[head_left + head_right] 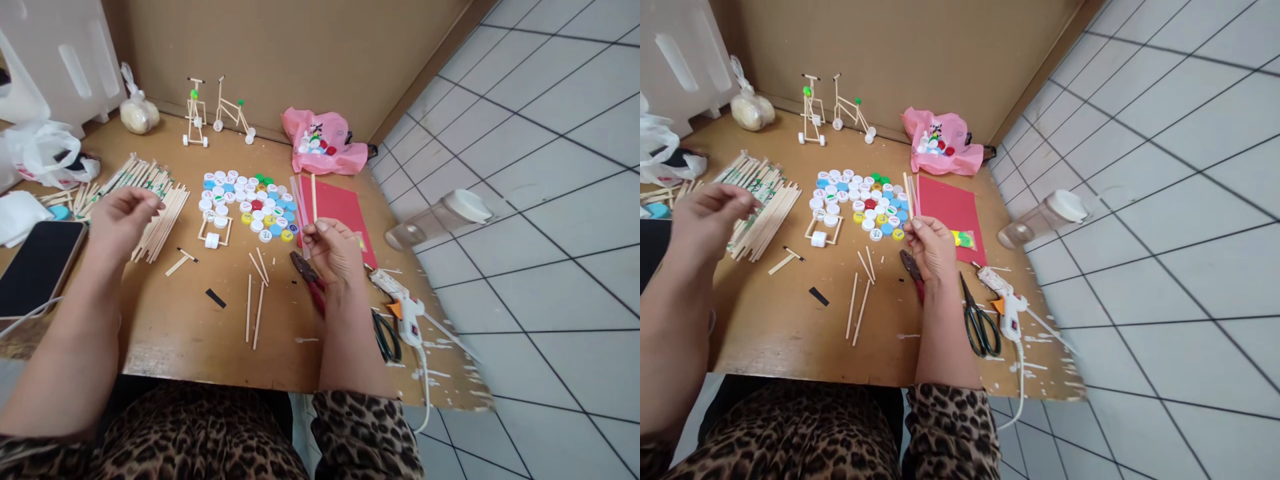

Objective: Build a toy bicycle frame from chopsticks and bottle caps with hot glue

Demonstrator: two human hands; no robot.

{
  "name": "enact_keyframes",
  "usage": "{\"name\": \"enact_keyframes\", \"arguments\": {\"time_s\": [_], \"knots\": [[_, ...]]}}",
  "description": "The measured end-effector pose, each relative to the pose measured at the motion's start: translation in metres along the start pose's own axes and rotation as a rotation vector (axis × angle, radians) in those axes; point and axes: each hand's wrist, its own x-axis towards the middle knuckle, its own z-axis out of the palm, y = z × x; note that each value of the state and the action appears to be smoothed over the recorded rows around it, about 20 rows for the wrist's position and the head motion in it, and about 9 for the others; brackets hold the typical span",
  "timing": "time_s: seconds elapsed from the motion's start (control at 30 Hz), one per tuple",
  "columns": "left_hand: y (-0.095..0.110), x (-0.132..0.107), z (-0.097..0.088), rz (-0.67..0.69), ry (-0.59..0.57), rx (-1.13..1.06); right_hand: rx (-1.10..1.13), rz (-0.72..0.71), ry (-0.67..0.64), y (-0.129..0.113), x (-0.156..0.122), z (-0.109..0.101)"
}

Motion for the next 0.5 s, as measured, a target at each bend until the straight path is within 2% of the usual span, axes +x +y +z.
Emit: {"name": "enact_keyframes", "arguments": {"time_s": [0.07, 0.13, 0.2, 0.27, 0.4, 0.43, 0.5], "knots": [[0.010, 0.003, -0.004, 0.015, 0.163, -0.293, 0.006, 0.006, -0.002, 0.002, 0.001, 0.000], [0.015, 0.008, -0.011, -0.032, 0.307, -0.446, 0.004, 0.005, -0.005, 0.003, 0.001, 0.000], [0.016, 0.013, -0.019, -0.102, 0.352, -0.549, 0.009, 0.010, -0.008, 0.005, 0.001, 0.001], [0.017, 0.014, -0.025, -0.154, 0.343, -0.599, 0.020, 0.020, -0.014, 0.005, 0.001, 0.002], [0.026, -0.007, -0.025, -0.150, 0.049, -0.480, 0.027, 0.045, -0.044, 0.006, -0.001, 0.003], [0.028, -0.018, -0.023, -0.161, -0.054, -0.494, 0.023, 0.048, -0.054, 0.005, -0.001, 0.003], [0.031, -0.042, -0.018, -0.196, -0.372, -0.504, 0.013, 0.049, -0.070, 0.005, -0.002, 0.003]]}}
